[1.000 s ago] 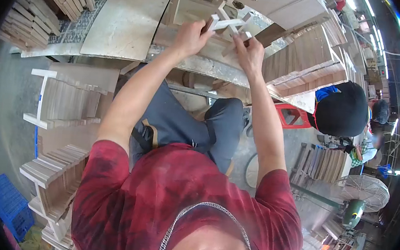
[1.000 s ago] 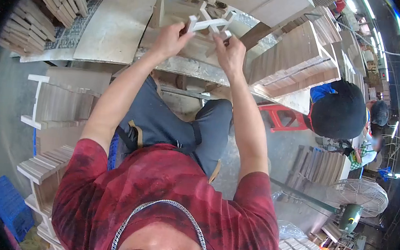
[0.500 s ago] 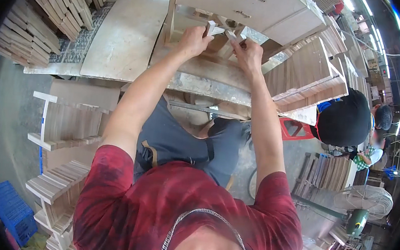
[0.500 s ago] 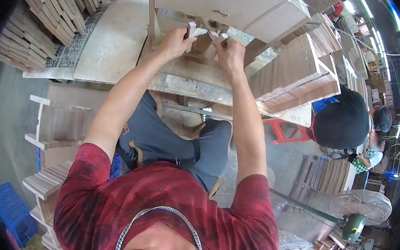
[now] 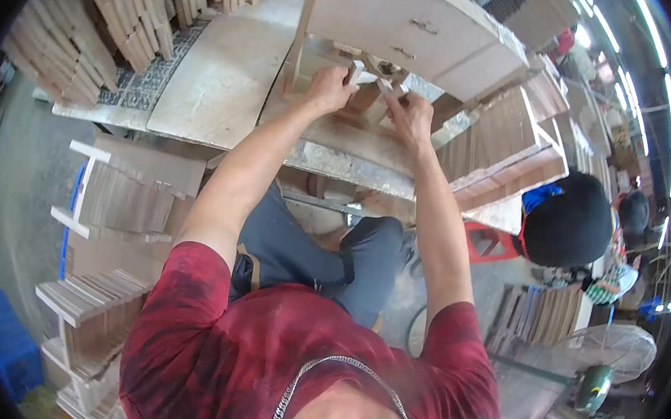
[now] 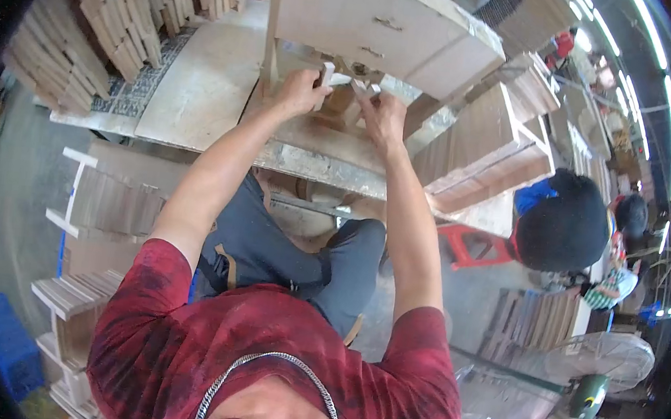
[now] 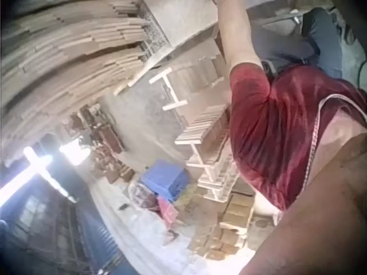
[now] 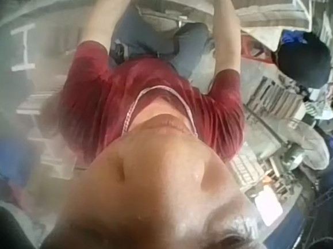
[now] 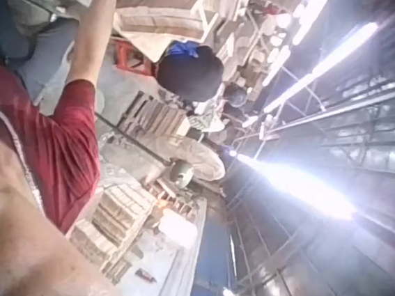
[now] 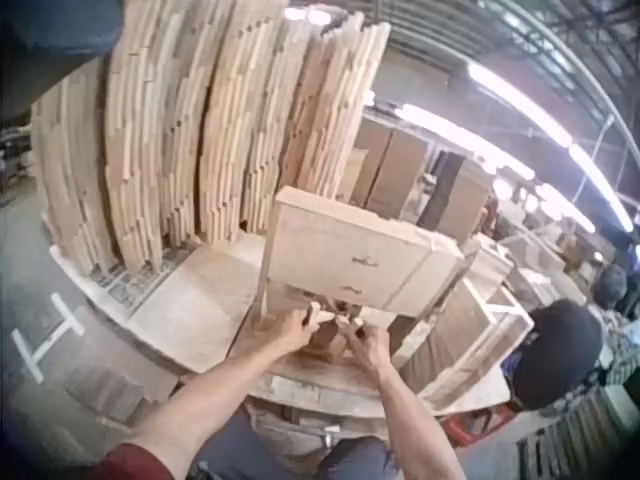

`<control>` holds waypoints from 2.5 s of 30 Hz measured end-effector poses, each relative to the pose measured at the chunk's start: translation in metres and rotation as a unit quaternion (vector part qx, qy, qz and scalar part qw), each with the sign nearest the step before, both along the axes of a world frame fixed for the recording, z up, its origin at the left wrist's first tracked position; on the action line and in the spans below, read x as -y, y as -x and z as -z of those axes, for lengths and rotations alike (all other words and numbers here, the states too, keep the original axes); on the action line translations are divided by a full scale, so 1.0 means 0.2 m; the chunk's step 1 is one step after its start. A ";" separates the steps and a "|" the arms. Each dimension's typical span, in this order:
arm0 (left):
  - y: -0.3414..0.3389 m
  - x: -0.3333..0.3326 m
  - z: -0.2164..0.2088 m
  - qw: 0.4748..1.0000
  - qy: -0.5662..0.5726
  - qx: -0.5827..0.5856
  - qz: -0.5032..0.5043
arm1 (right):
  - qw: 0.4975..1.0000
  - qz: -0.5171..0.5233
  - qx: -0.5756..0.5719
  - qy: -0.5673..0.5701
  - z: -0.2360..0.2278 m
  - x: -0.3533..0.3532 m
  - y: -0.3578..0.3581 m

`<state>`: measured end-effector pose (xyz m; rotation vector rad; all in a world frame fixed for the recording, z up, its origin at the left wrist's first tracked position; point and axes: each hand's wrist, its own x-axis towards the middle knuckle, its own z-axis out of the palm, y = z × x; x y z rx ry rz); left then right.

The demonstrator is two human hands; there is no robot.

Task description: Assembling wooden cross-shaped frame components in a furniture manufacturing workshop.

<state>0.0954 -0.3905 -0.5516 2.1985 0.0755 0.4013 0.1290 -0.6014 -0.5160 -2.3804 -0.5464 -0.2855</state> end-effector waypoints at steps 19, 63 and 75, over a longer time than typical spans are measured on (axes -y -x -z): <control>1.26 -0.85 -0.13 0.794 0.585 -0.021 -0.163 | 0.946 -0.319 0.021 -0.049 0.04 -0.85 0.54; 1.38 -0.25 -0.41 0.909 0.313 0.275 -0.013 | 0.987 -0.119 0.050 0.098 -0.97 0.75 0.81; 1.30 0.03 -0.29 0.992 0.034 -0.033 0.114 | 0.883 -0.236 -0.367 -0.174 0.01 0.08 0.93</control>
